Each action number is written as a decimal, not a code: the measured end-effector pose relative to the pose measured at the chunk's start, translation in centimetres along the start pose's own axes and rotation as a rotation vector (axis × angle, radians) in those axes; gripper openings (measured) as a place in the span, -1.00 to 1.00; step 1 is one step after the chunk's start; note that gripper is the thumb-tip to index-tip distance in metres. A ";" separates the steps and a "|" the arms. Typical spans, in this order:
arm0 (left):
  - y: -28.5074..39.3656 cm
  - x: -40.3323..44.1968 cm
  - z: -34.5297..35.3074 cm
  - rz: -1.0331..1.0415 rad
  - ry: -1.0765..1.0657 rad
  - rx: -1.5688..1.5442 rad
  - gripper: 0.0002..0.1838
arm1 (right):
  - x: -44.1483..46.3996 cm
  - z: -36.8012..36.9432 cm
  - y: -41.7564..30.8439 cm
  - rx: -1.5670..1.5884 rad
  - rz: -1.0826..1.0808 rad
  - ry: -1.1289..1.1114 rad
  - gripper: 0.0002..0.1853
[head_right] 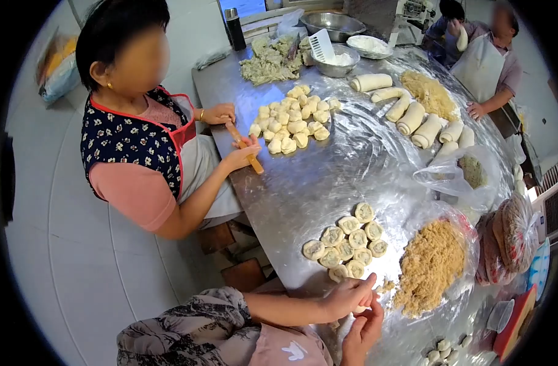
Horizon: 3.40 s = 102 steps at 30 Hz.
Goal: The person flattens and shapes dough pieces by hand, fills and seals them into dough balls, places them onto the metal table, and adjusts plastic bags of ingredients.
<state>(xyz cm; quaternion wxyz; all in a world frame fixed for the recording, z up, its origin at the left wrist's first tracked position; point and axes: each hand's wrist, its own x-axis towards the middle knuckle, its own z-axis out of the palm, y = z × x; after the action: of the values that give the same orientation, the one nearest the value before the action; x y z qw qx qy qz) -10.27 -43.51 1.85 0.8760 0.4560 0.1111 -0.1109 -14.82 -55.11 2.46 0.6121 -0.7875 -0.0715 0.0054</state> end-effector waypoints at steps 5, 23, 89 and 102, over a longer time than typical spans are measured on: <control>-0.2 -0.9 0.3 0.197 -0.171 -0.028 -0.52 | 1.8 1.4 -1.0 0.190 0.057 0.159 -0.61; 0.0 -0.4 0.1 0.222 -0.355 0.246 -0.53 | 1.4 -9.4 4.3 0.783 0.317 0.613 -0.57; 13.0 23.4 6.5 1.096 0.119 1.384 -0.08 | 32.8 -9.4 -9.5 -1.484 -0.616 -0.139 -0.20; 10.7 34.9 10.3 0.656 -0.191 1.714 -0.05 | 38.3 -13.2 -2.1 -1.560 -0.449 -0.239 -0.47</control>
<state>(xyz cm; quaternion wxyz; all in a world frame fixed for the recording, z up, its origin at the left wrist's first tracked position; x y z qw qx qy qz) 27.05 -49.22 5.53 0.2318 0.9464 -0.2164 0.0612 24.11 -62.73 10.78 -0.1365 -0.9478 -0.2753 -0.0847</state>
